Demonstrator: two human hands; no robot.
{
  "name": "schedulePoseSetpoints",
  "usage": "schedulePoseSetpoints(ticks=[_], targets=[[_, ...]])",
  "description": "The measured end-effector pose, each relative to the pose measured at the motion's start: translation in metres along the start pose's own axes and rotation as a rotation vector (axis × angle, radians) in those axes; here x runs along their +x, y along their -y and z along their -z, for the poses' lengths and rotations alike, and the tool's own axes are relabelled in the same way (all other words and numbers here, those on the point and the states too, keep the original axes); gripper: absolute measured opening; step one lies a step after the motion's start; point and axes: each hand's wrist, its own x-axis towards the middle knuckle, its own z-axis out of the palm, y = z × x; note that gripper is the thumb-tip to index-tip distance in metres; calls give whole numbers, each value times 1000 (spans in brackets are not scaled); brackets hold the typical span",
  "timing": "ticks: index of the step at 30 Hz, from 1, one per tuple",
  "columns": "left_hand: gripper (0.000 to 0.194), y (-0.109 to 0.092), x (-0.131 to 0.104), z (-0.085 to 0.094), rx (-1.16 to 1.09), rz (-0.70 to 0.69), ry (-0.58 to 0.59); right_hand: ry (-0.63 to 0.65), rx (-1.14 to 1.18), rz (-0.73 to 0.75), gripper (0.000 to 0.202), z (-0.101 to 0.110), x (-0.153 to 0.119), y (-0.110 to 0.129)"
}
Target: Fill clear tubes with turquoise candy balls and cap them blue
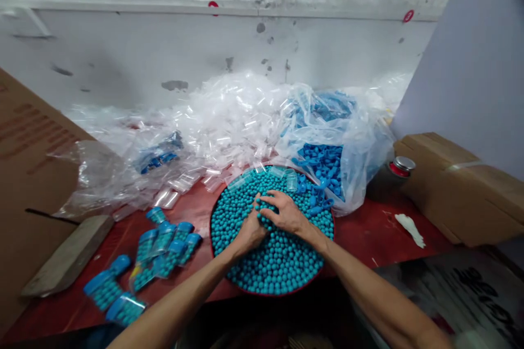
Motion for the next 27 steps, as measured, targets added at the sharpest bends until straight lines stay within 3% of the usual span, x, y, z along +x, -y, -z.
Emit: schedulePoseSetpoints(ticks=[3,6,10,13,21,27], targets=[[86,-8,-6,9,26,24,9,27,-158,8,28,22,-14,3],[78,-19,-17,17,123,51,-28,56,-324,-65,26,57,-34,-3],[44,-29,-37,16,227,80,-190,-39,-662,-406,30,92,-58,-18],[31,-31,-46,9,248,71,-247,28,-822,-551,37,93,-65,-25],[20,-29,-44,-1,213,36,-245,130,-679,-411,34,78,-68,-41],[13,-36,-46,1,93,-36,-239,165,-268,-125,17,72,-63,-35]])
